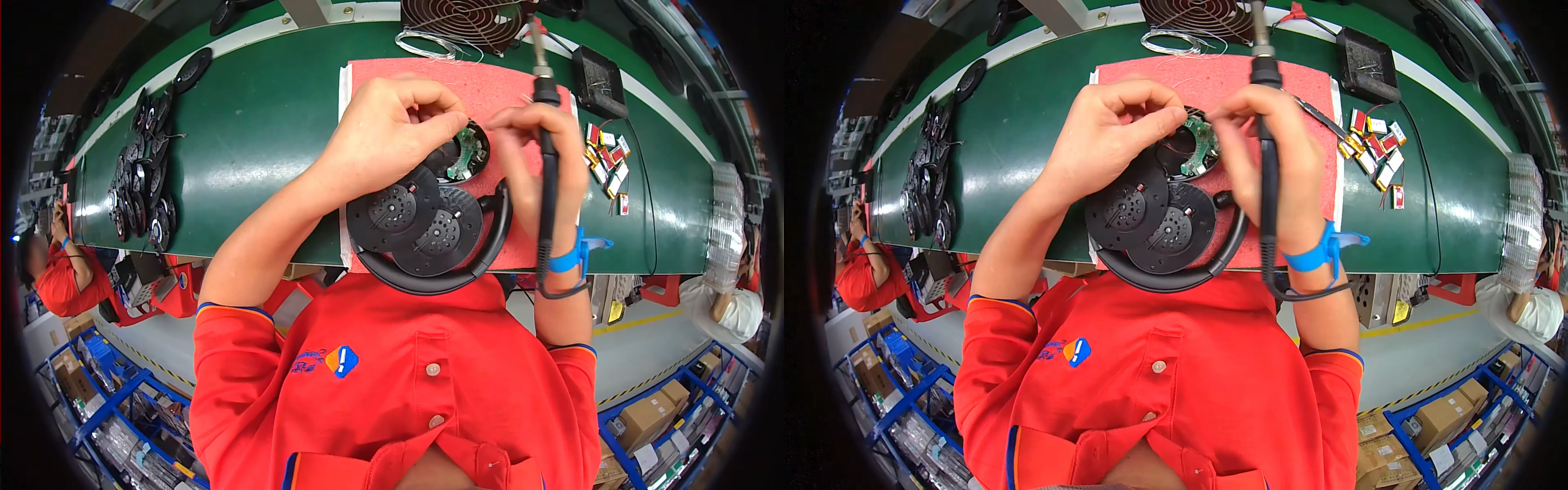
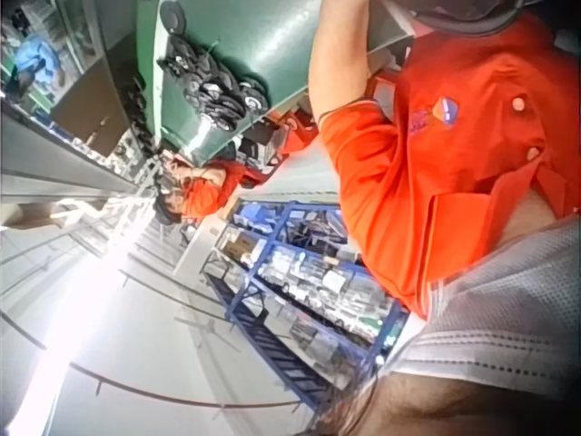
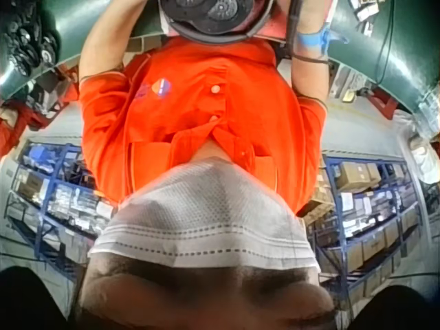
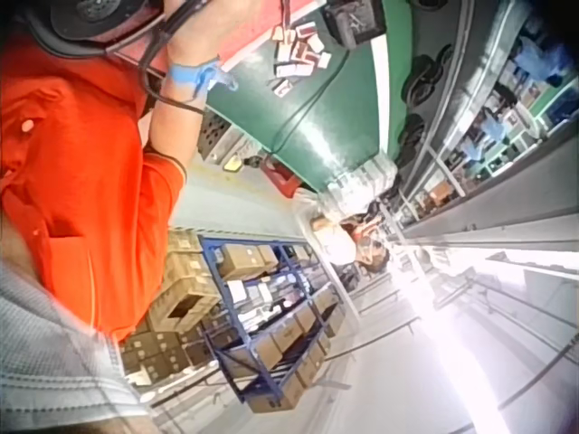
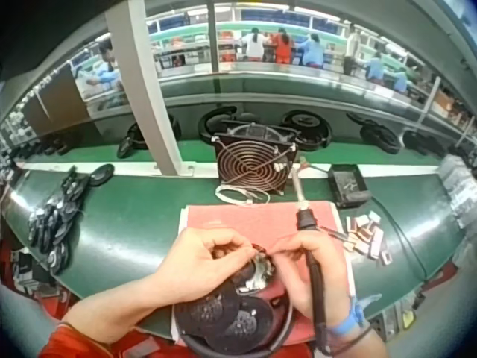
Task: Soldering wires and components onto a circuit board inside a headphone ear cup.
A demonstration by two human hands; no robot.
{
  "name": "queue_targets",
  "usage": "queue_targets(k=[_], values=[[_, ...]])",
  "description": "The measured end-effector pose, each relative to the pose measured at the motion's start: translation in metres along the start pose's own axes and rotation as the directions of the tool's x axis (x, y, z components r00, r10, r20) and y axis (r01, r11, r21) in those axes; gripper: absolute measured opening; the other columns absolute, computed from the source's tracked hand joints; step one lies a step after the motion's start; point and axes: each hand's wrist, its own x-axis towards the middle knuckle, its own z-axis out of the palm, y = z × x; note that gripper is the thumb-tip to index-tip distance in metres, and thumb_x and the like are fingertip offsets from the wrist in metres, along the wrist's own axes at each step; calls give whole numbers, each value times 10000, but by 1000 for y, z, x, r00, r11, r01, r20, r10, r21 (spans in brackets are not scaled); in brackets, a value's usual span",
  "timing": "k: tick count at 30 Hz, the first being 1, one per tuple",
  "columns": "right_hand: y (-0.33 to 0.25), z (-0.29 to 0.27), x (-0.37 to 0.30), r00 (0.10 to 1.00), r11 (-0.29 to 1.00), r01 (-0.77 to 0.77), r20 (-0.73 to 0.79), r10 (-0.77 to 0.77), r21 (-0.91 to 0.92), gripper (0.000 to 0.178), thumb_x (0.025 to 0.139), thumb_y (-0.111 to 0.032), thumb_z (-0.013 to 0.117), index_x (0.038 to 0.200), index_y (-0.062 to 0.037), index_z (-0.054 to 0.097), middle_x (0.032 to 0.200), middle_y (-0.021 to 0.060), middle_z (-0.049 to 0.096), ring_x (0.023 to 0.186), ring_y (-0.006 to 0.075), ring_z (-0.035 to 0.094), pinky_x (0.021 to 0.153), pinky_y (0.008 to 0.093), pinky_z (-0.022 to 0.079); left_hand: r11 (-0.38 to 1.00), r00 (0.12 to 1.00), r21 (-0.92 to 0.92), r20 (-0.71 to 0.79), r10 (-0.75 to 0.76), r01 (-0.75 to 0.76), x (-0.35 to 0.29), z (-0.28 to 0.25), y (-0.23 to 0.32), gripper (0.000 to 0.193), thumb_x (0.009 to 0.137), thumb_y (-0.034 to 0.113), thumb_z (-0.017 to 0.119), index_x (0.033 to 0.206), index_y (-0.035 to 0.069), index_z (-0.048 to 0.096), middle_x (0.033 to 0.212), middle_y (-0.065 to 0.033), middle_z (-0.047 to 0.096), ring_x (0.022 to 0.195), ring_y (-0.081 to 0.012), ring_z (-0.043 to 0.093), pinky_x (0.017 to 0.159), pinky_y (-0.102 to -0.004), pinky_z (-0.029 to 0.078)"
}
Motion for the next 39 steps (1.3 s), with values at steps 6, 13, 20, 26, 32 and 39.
queue_targets(k=[6, 13, 20, 26, 32, 39], values=[[-10, -35, -5, 995, 999, 34, -99, -31, 24, 254, 967, -133, 453, 1145, 47, 486, 666, 114, 622, 609, 134, 555, 614, 259, 461, 880, 957, 383, 41, 286, -279, 11, -2, -18, 91, 716, 97, 666, 756, 17, 680, 974, -57, 630, 1028, -243, 504, 904, -339, 396], [-10, -37, -3, 917, 948, 317, -245, -314, -28, 514, 952, -436, 447, 815, 21, 638, 573, 32, 533, 497, 126, 418, 484, 264, 305, 917, 974, 330, 82, 211, -226, 13, 4, -31, 102, 668, 95, 650, 726, 34, 707, 1000, -65, 649, 1041, -283, 499, 919, -356, 420], [-10, -28, -7, 956, 960, 263, -160, -246, 94, 488, 976, -352, 424, 672, -13, 597, 517, 32, 509, 466, 134, 388, 453, 275, 288, 941, 981, 282, 110, 161, -186, 12, 3, -30, 90, 655, 98, 652, 703, 38, 699, 961, -60, 664, 986, -281, 514, 883, -363, 427], [-8, -28, -7, 970, 965, 243, -49, -239, 102, 323, 912, -203, 496, 682, -10, 615, 561, 52, 567, 458, 155, 413, 449, 280, 315, 958, 982, 236, 132, 135, -163, 13, 1, -30, 86, 646, 93, 650, 688, 32, 693, 932, -72, 668, 961, -274, 521, 867, -356, 425], [-9, -26, -5, 974, 972, 226, -5, -227, 68, 283, 891, -170, 535, 666, -15, 610, 598, 63, 612, 462, 165, 449, 446, 284, 340, 957, 981, 236, 133, 142, -170, 14, 1, -28, 89, 644, 97, 649, 681, 27, 689, 915, -83, 669, 925, -273, 543, 863, -357, 425], [-9, -26, -3, 969, 969, 245, 25, -246, 41, 281, 890, -167, 541, 665, -13, 613, 592, 66, 608, 456, 172, 454, 442, 284, 345, 947, 980, 258, 109, 168, -191, 14, 3, -31, 82, 641, 90, 642, 662, 20, 678, 878, -103, 666, 891, -271, 560, 872, -358, 418]])
